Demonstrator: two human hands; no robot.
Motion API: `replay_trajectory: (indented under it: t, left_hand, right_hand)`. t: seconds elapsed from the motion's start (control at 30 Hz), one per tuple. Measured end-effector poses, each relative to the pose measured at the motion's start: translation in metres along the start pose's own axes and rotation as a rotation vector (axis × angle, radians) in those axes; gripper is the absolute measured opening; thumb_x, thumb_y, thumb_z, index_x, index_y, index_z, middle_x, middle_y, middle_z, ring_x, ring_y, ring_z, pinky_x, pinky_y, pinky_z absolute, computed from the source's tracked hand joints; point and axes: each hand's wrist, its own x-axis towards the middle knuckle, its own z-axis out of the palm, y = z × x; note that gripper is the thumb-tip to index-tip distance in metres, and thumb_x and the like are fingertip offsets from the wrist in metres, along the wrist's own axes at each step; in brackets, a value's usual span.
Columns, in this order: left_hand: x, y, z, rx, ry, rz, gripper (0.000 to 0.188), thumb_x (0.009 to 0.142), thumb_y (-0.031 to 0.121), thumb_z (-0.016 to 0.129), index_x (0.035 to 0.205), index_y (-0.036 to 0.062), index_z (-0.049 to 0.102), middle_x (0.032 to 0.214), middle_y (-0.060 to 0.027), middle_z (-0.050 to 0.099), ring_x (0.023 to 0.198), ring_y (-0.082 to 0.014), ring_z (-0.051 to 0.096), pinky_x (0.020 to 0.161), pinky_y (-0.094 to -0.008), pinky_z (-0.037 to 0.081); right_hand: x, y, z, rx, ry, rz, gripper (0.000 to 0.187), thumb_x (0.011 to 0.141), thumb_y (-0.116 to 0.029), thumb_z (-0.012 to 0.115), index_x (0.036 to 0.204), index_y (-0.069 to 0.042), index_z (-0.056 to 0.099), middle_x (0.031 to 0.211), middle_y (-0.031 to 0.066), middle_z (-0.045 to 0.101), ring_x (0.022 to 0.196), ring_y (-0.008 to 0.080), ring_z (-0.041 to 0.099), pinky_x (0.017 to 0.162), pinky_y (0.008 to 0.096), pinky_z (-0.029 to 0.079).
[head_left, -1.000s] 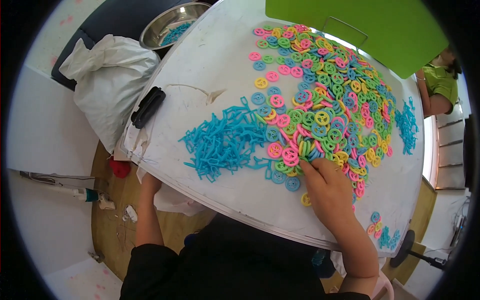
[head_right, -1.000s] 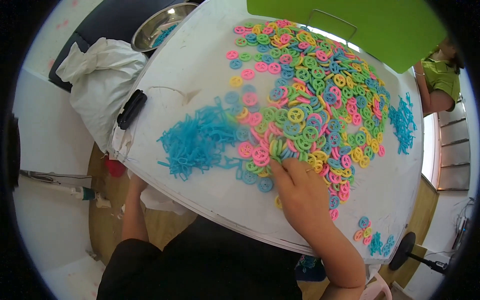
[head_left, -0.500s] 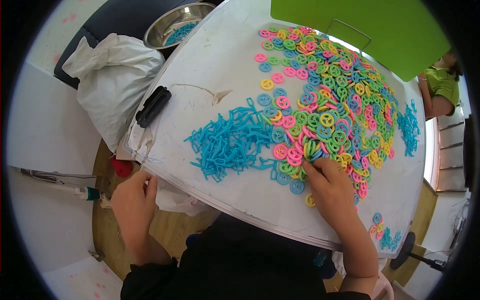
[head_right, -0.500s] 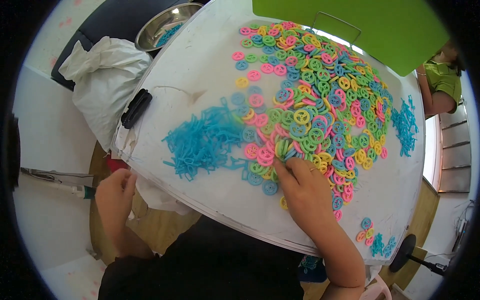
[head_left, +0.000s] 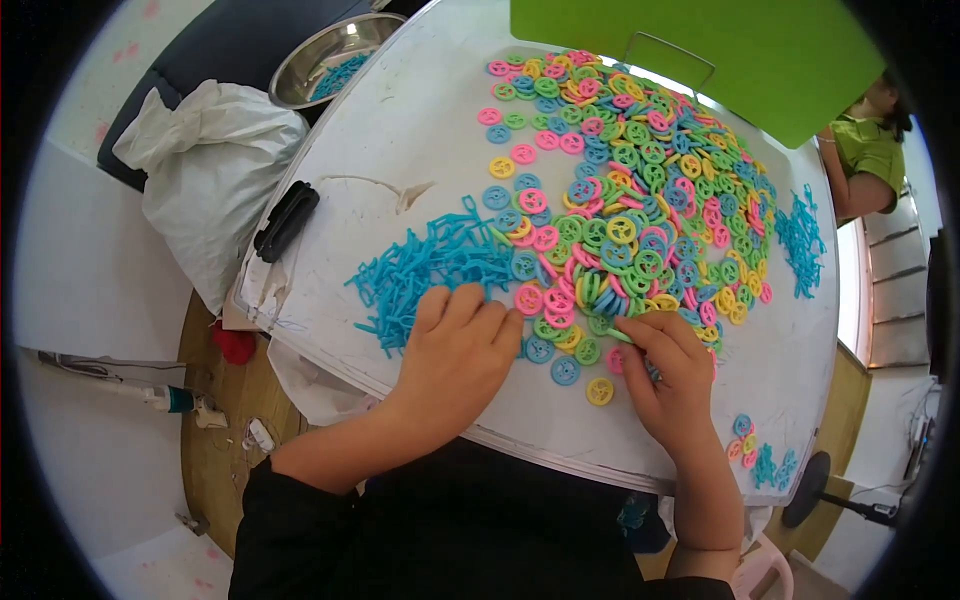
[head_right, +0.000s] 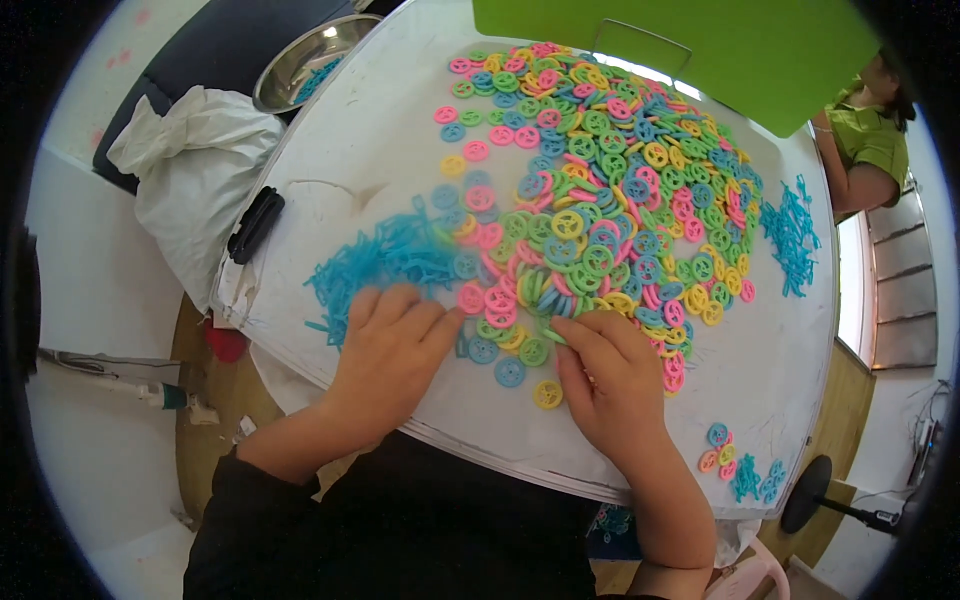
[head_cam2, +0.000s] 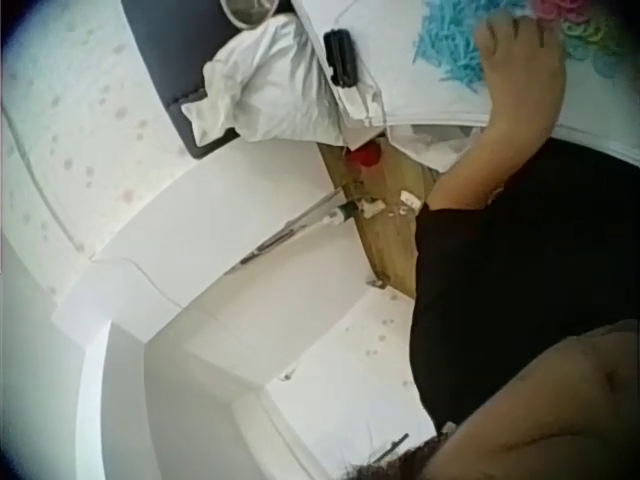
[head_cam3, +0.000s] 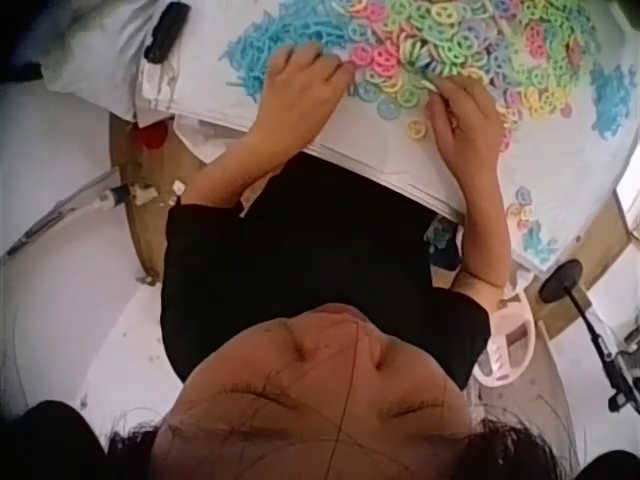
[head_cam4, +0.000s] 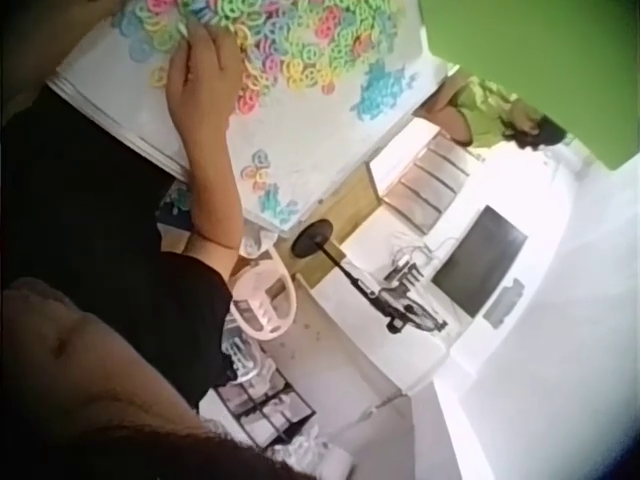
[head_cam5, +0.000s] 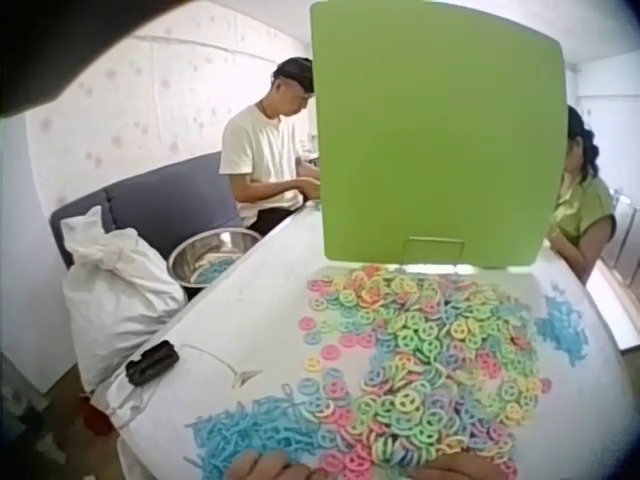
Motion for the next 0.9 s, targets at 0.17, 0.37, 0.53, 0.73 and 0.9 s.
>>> replay_trajectory:
  t: [0.17, 0.37, 0.53, 0.73, 0.9]
  left_hand:
    - [0.002, -0.005, -0.009, -0.133, -0.004, -0.027, 0.03, 0.081, 0.011, 0.063, 0.11, 0.01, 0.07, 0.097, -0.0029, 0.058, 0.102, -0.0242, 0.053, 0.093, -0.0428, 0.037]
    - [0.005, -0.011, -0.023, -0.287, 0.019, 0.091, 0.035, 0.072, 0.009, 0.076, 0.106, 0.012, 0.072, 0.096, -0.0043, 0.057, 0.101, -0.027, 0.054, 0.095, -0.0427, 0.038]
    - [0.01, 0.017, -0.024, -1.526, -0.073, -0.475, 0.029, 0.09, 0.001, 0.071, 0.118, 0.0024, 0.067, 0.107, -0.0059, 0.066, 0.096, -0.0178, 0.065, 0.077, -0.0318, 0.053]
    - [0.01, 0.046, 0.002, -1.892, -0.076, -0.537, 0.022, 0.1, 0.007, 0.063, 0.121, 0.0, 0.064, 0.105, -0.0074, 0.07, 0.091, -0.0136, 0.066, 0.074, -0.0281, 0.054]
    - [0.012, 0.06, 0.012, -1.92, 0.037, -0.537, 0.02, 0.101, 0.007, 0.063, 0.12, 0.0002, 0.064, 0.105, -0.0059, 0.069, 0.093, -0.0113, 0.065, 0.078, -0.0273, 0.054]
  right_hand:
    - [0.002, 0.002, 0.001, 0.074, 0.014, -0.055, 0.031, 0.079, 0.009, 0.069, 0.108, -0.003, 0.071, 0.096, 0.0098, 0.066, 0.082, 0.0236, 0.064, 0.068, 0.0312, 0.051]
    - [0.001, -0.005, -0.008, 0.311, -0.1, 0.132, 0.025, 0.083, 0.008, 0.068, 0.106, -0.001, 0.07, 0.098, 0.0091, 0.065, 0.088, 0.0201, 0.065, 0.072, 0.0299, 0.052]
    - [-0.008, 0.001, -0.011, 0.916, -0.175, 0.339, 0.015, 0.089, 0.001, 0.068, 0.104, -0.001, 0.069, 0.11, 0.0105, 0.064, 0.1, 0.0188, 0.063, 0.086, 0.0319, 0.051]
    - [-0.01, -0.005, -0.01, 1.166, -0.179, 0.422, 0.015, 0.091, -0.008, 0.071, 0.104, -0.002, 0.068, 0.113, 0.0116, 0.063, 0.105, 0.0195, 0.062, 0.093, 0.0345, 0.049]
    - [-0.011, -0.004, -0.002, 1.196, -0.092, 0.473, 0.014, 0.092, -0.009, 0.072, 0.102, -0.002, 0.066, 0.114, 0.0118, 0.064, 0.106, 0.0193, 0.061, 0.094, 0.035, 0.049]
